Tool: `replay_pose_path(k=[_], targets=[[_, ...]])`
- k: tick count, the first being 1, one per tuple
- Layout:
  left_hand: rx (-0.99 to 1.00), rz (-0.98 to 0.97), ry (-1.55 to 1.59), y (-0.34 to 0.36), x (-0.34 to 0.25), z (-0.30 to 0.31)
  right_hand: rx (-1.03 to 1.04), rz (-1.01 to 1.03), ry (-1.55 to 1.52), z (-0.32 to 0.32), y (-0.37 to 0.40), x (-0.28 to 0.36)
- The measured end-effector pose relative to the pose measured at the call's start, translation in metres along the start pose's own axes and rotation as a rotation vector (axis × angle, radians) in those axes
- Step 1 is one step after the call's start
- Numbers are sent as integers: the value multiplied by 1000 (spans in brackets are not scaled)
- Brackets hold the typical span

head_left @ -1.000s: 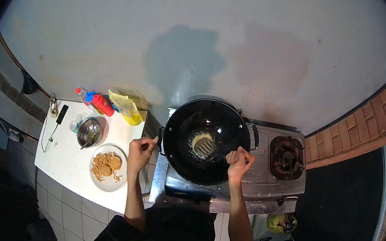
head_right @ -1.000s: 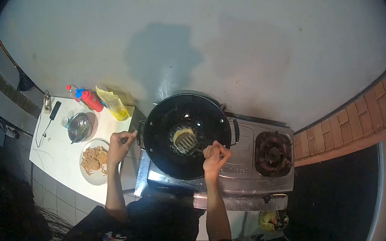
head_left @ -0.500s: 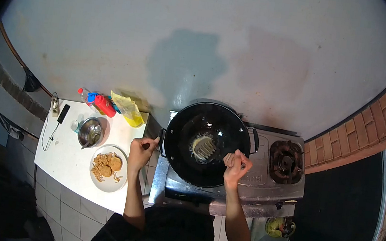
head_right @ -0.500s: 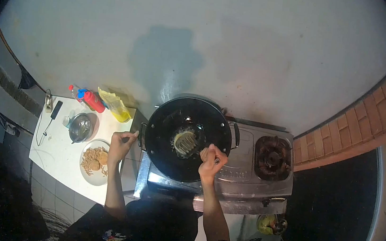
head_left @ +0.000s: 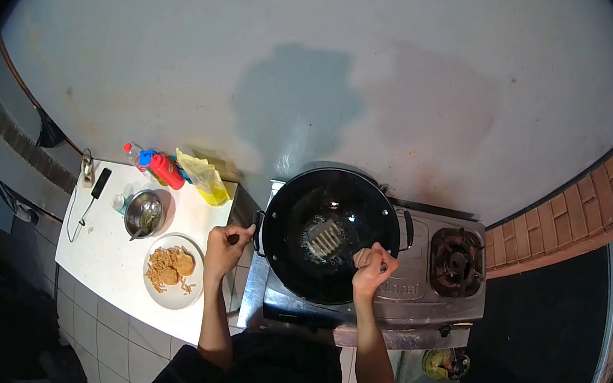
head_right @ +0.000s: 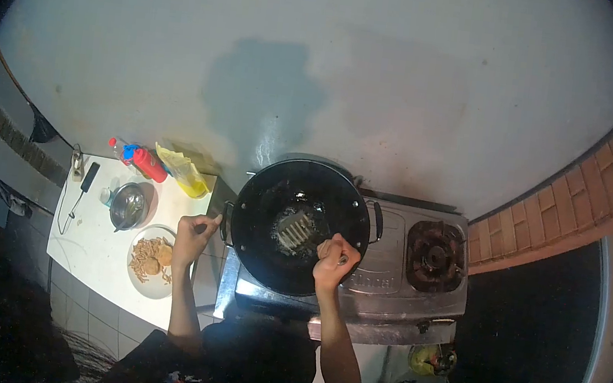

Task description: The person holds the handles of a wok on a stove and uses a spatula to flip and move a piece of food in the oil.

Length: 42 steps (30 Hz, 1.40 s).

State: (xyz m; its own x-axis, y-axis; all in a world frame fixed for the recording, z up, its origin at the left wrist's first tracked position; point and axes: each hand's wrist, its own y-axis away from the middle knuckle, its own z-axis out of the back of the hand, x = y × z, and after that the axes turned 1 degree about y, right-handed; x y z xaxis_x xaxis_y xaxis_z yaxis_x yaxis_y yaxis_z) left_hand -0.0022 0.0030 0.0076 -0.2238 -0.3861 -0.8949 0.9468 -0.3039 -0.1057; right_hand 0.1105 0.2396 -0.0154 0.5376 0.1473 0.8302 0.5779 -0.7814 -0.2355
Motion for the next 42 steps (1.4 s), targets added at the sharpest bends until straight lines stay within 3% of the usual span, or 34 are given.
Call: replay_pose_path(k=[3,8,16,22,28,37,42], targets=[[-18,-41,-2,0,-1,0,20,36,50,-4,4,2],[18,56,66,2,-4,1,2,31,28,3,4,-5],[-20,-4,77,4,-4,-2,35,-8,82,-6,-4,7],[-22,21,77,7,1,-3,-19,103,-99,-5,-3,9],[-27,35,121,8,-2,-4,-76,11,-21,-2,5,3],[-69,40,146,10,-3,-8,80,-5,79,1,3,5],[-73,61,86,14,-6,-8,39,-49,34,-1,-1,9]])
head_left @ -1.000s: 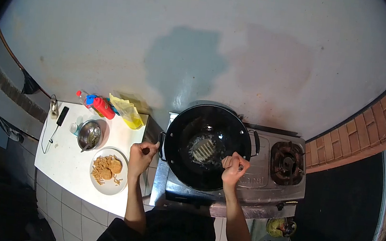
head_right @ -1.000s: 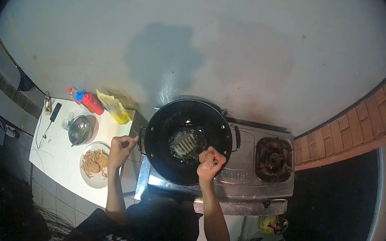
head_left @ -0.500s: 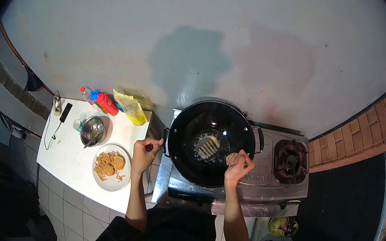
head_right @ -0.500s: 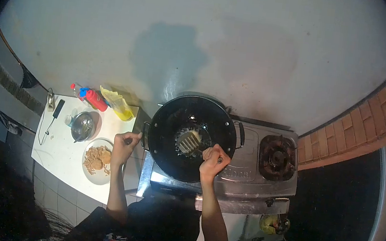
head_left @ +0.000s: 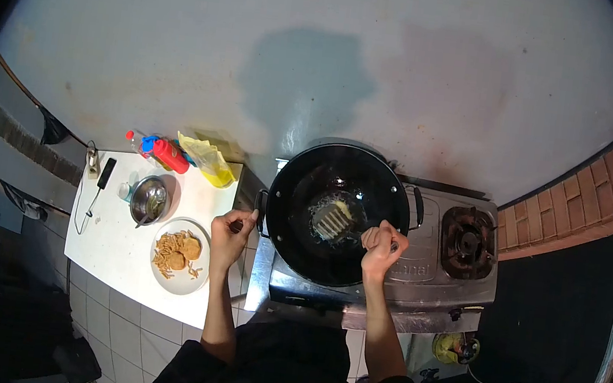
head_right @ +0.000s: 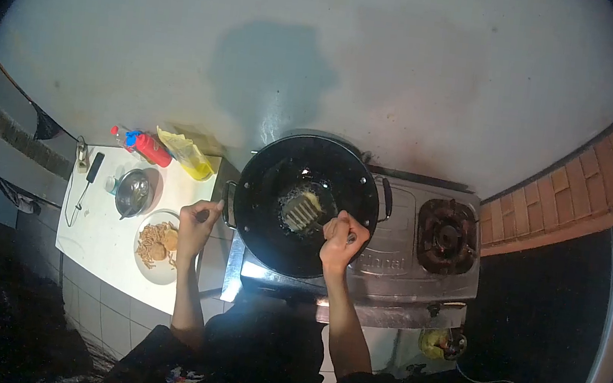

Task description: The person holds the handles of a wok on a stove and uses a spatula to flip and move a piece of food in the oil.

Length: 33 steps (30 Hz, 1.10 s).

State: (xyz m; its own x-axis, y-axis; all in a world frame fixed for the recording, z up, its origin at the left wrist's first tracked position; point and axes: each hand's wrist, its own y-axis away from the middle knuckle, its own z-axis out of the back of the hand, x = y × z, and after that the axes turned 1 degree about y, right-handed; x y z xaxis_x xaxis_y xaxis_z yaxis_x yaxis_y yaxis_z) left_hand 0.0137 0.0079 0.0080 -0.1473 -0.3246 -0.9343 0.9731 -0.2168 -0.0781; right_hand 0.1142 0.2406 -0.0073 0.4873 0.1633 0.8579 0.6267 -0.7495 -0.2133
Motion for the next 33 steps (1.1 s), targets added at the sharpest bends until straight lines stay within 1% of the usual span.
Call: replay_pose_path(k=[2,3,5,6,8,10,12,14,16,18,20,25,33], targets=[[-12,-32,7,0,5,-1,-48,81,-34,-1,-2,0],[-19,-56,12,0,5,-1,-47,85,-38,0,-4,2],[-19,-53,4,-1,2,0,-51,154,-165,3,-6,6],[-16,-46,-1,-1,1,0,-57,157,-167,1,-7,9],[-4,-58,-27,-2,5,1,-80,112,-80,-2,-9,17],[4,-67,-48,-3,4,0,-72,131,-67,3,-10,9],[15,-53,-24,-2,3,1,-107,82,-30,3,-6,0],[18,-53,-20,-2,4,2,-94,97,-42,3,-3,-4],[19,-63,-12,-4,5,2,-145,74,-44,0,-1,-3],[12,-62,7,-2,5,1,-126,56,-43,2,1,-4],[16,-53,26,-2,3,0,-124,57,42,-1,0,-3],[20,-25,39,-2,2,0,-127,55,19,4,-2,-6],[23,-16,-25,1,-5,0,-90,37,44,0,0,0]])
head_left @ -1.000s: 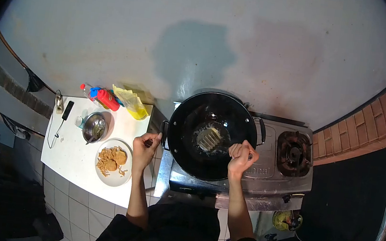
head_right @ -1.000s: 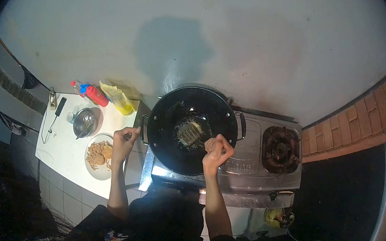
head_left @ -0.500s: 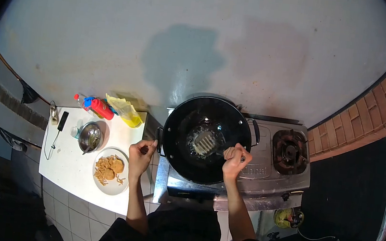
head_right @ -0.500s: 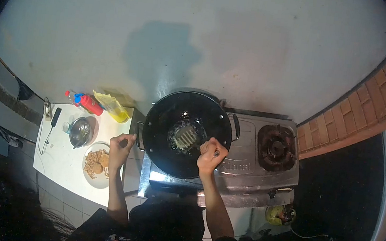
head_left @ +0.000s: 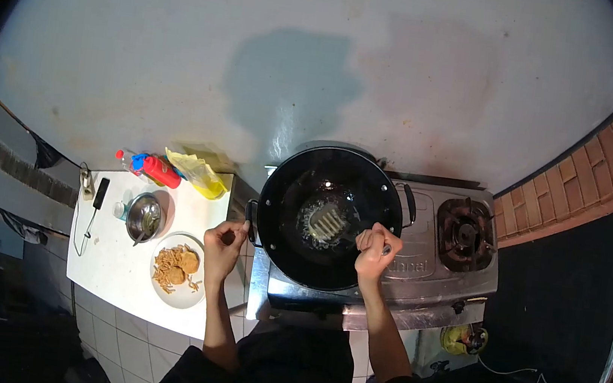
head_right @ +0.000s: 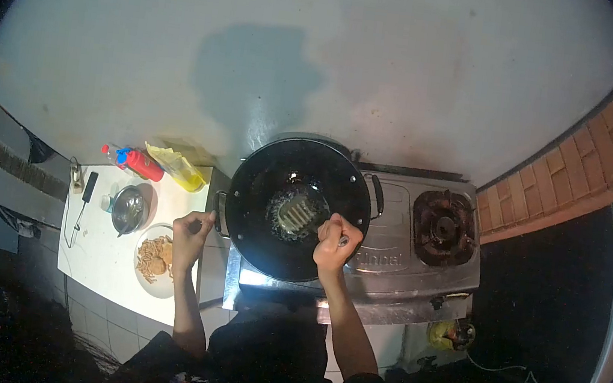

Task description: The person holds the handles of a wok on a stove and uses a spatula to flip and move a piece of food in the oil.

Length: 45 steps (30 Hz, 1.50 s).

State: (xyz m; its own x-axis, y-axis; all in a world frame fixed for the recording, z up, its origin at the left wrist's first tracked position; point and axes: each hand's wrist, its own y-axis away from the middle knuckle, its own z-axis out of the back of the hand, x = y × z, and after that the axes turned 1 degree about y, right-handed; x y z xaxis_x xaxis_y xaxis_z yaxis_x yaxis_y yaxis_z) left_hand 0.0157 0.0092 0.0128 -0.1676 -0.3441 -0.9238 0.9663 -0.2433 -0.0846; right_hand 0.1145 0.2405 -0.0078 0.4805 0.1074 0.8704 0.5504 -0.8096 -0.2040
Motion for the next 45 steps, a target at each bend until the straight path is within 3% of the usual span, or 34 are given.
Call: replay_pose_path(k=[9,12,17,19,25,27,33,45], targets=[[-19,-24,36,-1,6,3,-48,75,-217,-1,-15,11],[-2,41,-6,0,1,3,-28,51,-180,5,-16,10],[-65,-11,-9,0,10,-3,-30,-20,-135,6,-13,6],[-72,-9,-28,2,6,-3,51,65,-53,7,-15,3],[-79,14,-74,3,-2,-6,113,73,-52,14,-12,-4],[-81,33,-87,5,-3,-7,107,2,-89,14,-13,-2],[-94,36,-109,8,2,-10,150,44,152,10,-11,3],[-154,34,-126,9,4,-13,134,43,83,13,-7,-1]])
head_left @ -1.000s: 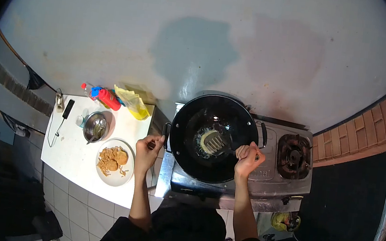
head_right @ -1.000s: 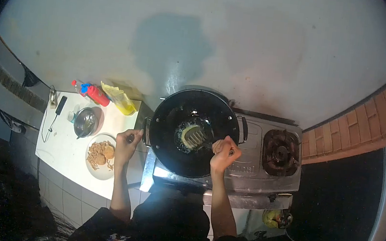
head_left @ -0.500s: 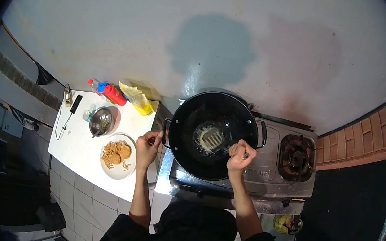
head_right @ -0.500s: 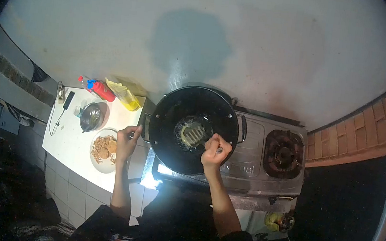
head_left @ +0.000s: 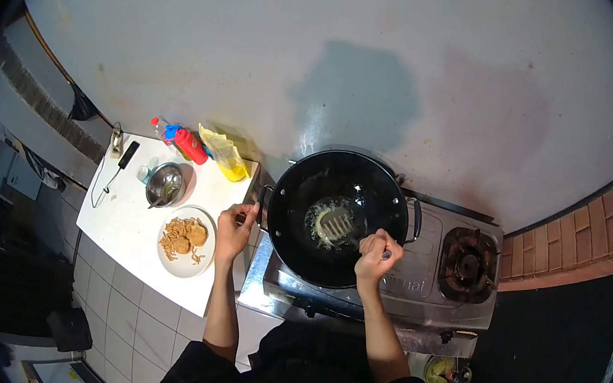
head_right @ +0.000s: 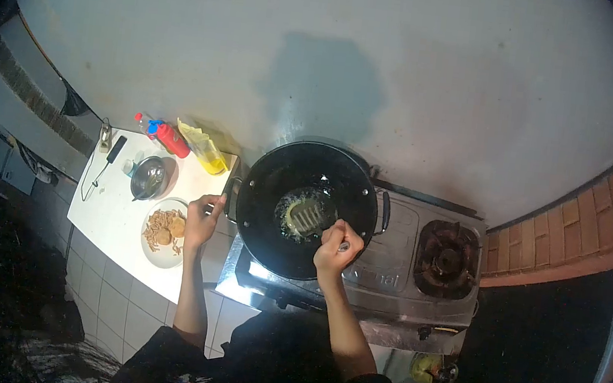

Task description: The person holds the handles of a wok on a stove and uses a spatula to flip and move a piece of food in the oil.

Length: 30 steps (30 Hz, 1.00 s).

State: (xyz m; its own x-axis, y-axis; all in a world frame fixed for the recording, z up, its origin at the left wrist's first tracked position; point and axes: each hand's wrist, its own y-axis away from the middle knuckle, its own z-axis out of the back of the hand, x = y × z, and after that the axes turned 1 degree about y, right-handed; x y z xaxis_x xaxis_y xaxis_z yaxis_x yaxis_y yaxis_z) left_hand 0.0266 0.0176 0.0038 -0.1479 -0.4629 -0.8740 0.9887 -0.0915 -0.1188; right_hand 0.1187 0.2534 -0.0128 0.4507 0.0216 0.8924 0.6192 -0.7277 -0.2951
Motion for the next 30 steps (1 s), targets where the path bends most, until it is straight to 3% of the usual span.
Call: replay_pose_path(k=[13,30], targets=[[-56,-31,4,2,3,-6,10,71,-172,5,-3,7],[-91,-44,-7,1,14,-9,151,-14,-17,7,-13,4]])
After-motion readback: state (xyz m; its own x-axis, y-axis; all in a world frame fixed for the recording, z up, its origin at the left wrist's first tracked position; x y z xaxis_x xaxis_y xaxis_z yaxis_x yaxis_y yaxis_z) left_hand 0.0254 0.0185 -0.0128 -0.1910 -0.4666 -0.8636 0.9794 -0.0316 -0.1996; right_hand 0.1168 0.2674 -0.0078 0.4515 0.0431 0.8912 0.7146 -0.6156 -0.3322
